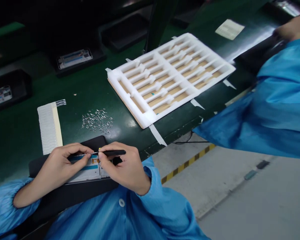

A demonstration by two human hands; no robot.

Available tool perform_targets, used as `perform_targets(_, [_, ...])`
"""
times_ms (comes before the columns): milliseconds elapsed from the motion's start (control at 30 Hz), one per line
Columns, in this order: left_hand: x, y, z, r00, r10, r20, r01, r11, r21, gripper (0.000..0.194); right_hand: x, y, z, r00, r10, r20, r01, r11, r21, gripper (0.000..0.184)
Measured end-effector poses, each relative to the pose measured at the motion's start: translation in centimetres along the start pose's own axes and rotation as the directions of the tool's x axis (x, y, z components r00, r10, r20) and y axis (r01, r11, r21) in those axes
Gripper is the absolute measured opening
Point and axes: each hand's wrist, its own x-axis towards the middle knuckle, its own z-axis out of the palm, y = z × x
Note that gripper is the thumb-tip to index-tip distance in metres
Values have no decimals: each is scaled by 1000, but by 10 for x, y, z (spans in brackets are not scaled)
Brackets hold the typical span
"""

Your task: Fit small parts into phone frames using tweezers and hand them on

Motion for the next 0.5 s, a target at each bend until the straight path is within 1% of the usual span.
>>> perform_targets(233, [0, 0, 0, 999, -31, -17, 31, 1000, -5, 15, -2, -1, 0, 997, -76, -32, 75, 996, -41, 10])
perform_targets(500, [1, 0, 2, 999, 29, -32, -28, 1000, 14, 16, -4, -1, 1, 985, -170, 11, 170, 985, -40, 17])
